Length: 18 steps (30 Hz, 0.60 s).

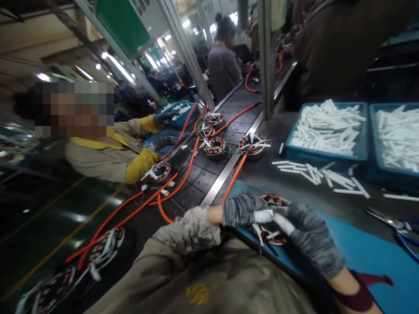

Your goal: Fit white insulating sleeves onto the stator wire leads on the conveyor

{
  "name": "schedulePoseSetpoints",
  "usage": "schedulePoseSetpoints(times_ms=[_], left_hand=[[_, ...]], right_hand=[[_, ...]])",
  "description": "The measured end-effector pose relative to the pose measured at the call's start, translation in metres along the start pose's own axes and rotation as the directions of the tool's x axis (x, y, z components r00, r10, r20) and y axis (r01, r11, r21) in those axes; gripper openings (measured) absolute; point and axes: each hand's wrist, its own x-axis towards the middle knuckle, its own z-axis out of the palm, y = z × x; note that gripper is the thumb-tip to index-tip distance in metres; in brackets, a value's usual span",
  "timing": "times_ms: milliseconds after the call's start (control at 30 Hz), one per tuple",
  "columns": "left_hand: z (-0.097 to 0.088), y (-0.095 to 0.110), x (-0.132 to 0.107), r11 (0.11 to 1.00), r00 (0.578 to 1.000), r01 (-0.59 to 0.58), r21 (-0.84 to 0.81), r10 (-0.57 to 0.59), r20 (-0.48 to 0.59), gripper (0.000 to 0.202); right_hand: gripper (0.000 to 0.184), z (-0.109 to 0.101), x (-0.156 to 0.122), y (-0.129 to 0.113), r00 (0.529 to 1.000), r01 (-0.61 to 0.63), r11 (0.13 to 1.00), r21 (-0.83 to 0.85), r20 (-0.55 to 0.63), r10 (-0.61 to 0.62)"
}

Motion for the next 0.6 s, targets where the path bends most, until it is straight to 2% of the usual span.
schedulePoseSetpoints(times_ms=[67, 133, 267, 300, 367, 467, 533, 600], left_hand=[[-0.002, 0.005, 0.000, 0.991, 0.998, -0.015, 0.131, 0.006, 0.068, 0.038], [-0.005, 0.010, -0.003, 0.982, 0.997, -0.004, 0.188, -0.011, 0.077, 0.041], [-0.006, 0.018, 0.001, 0.989, 0.992, -0.004, 0.150, -0.015, 0.128, 0.037], [-0.003, 0.020, 0.006, 0.985, 0.992, -0.023, 0.169, 0.001, 0.129, 0.038], [0.005, 0.027, 0.018, 0.969, 0.996, -0.048, 0.241, 0.028, 0.086, 0.041], [0.017, 0.038, 0.025, 0.941, 1.000, -0.003, 0.339, 0.010, -0.019, 0.042], [0.020, 0.037, 0.014, 0.930, 0.994, 0.036, 0.366, 0.005, -0.110, 0.044], [0.018, 0.026, -0.004, 0.933, 0.986, -0.001, 0.361, 0.060, -0.153, 0.064]], right_hand=[[0.040, -0.007, 0.002, 0.005, 0.996, 0.090, 0.994, -0.064, 0.033, -0.088], [0.041, -0.019, 0.003, 0.010, 0.991, 0.118, 0.991, -0.057, 0.077, -0.113], [0.045, -0.040, 0.005, 0.012, 0.987, -0.028, 1.000, 0.008, 0.161, 0.027], [0.046, -0.042, 0.005, 0.012, 0.988, -0.056, 0.998, 0.024, 0.146, 0.052], [0.048, -0.041, 0.006, 0.010, 0.986, -0.089, 0.992, 0.085, 0.148, 0.076], [0.044, -0.037, 0.007, 0.009, 0.992, -0.057, 0.990, 0.131, 0.115, 0.042], [0.040, -0.042, 0.006, 0.010, 0.994, -0.016, 0.997, 0.071, 0.110, 0.008], [0.038, -0.055, 0.007, 0.014, 0.999, 0.011, 0.997, -0.078, 0.040, -0.008]])
